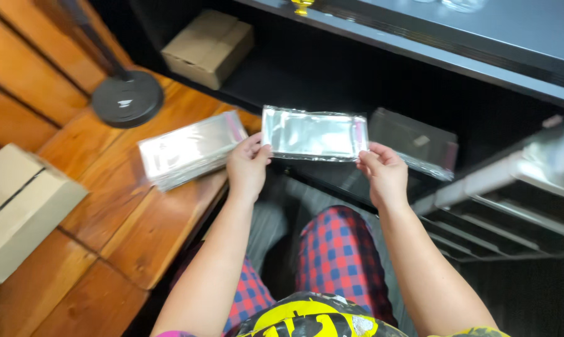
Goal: The person places a glass on a shelf and then picks up several plastic sleeves on a wooden bench, turning them over and moving them to a lower shelf.
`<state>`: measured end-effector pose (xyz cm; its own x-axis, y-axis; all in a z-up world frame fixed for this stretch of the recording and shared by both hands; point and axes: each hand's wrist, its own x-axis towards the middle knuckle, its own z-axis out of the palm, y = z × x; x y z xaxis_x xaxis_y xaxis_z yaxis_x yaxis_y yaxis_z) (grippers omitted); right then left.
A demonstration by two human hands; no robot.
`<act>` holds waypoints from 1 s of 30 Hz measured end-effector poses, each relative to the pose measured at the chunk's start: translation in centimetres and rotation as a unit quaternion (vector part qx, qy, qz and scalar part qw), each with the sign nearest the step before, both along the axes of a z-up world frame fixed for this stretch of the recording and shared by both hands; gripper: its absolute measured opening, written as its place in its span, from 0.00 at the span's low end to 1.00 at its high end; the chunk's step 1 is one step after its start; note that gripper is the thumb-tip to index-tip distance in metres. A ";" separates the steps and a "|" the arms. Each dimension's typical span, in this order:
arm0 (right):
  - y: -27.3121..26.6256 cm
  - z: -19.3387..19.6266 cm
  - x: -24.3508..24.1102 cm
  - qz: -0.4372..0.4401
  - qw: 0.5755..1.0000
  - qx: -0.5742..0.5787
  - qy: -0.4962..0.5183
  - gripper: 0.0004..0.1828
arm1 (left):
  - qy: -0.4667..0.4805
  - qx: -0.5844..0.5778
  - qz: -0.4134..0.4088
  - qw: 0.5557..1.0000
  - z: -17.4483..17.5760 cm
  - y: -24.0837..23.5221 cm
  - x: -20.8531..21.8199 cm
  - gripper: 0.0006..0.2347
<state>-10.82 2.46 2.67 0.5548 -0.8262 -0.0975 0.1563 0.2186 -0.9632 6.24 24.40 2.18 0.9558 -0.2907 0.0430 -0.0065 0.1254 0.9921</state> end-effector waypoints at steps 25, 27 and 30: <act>-11.9 -2.9 -11.6 -0.265 0.820 -0.384 0.332 0.08 | -0.014 0.200 -0.129 0.971 0.6 -20.2 -6.5 0.15; -12.3 -3.3 -11.4 -0.272 0.810 -0.397 0.334 0.08 | -0.012 0.199 -0.135 0.970 1.6 -20.5 -6.9 0.16; -12.9 -4.3 -11.2 -0.277 0.794 -0.428 0.331 0.09 | -0.005 0.223 -0.130 0.966 1.7 -21.4 -6.9 0.15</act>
<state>-21.99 -10.44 -1.58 0.1443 -0.8465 0.5125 -0.6017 -0.4862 -0.6337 -0.67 3.04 3.85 0.8486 -0.5123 -0.1323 -0.0430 -0.3160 0.9478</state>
